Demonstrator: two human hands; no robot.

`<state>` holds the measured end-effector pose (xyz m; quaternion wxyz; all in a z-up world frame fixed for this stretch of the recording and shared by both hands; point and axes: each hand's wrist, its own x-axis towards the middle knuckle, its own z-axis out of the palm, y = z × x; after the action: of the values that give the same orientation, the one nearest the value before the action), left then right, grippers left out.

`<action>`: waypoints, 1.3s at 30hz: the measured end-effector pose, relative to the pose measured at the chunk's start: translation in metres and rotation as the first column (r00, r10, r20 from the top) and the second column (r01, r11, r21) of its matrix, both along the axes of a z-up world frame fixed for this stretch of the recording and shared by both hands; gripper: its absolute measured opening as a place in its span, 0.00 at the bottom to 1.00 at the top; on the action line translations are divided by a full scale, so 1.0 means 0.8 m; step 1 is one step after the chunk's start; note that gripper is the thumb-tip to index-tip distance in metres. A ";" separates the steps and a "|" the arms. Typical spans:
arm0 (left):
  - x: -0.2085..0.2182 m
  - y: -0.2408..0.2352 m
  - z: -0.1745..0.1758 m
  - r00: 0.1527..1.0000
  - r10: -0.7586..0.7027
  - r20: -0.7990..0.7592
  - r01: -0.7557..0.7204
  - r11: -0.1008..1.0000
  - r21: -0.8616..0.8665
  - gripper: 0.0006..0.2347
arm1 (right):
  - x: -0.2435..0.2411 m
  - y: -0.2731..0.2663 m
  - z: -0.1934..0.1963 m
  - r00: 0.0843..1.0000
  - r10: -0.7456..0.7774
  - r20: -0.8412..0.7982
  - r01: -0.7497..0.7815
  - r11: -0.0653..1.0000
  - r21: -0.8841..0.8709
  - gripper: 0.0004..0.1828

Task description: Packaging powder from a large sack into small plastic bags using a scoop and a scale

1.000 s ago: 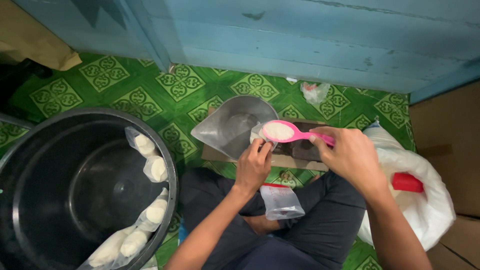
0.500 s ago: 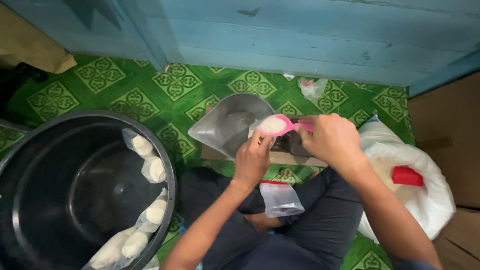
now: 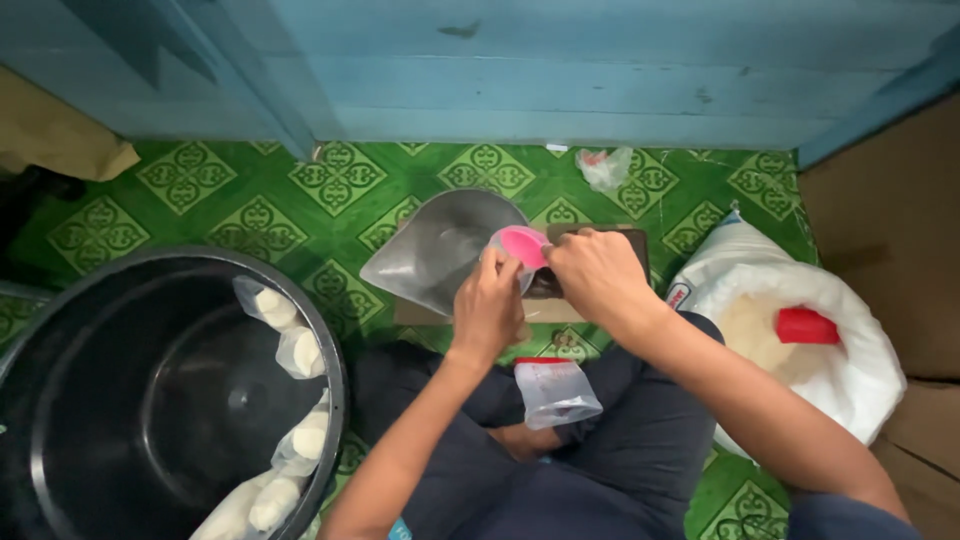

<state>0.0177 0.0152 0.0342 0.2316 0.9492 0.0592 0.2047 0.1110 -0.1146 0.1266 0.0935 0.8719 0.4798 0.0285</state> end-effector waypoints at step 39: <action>-0.139 -0.084 -0.065 0.996 0.015 0.086 0.017 0.934 -0.358 0.17 | -0.108 -0.450 -0.195 -0.066 -0.839 -0.540 0.994 -0.104 0.040 0.25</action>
<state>-0.0931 -0.0521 -0.0177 0.4032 0.8812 0.0847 0.2316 0.0242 -0.4745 -0.0292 -0.1965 0.9294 -0.2983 -0.0930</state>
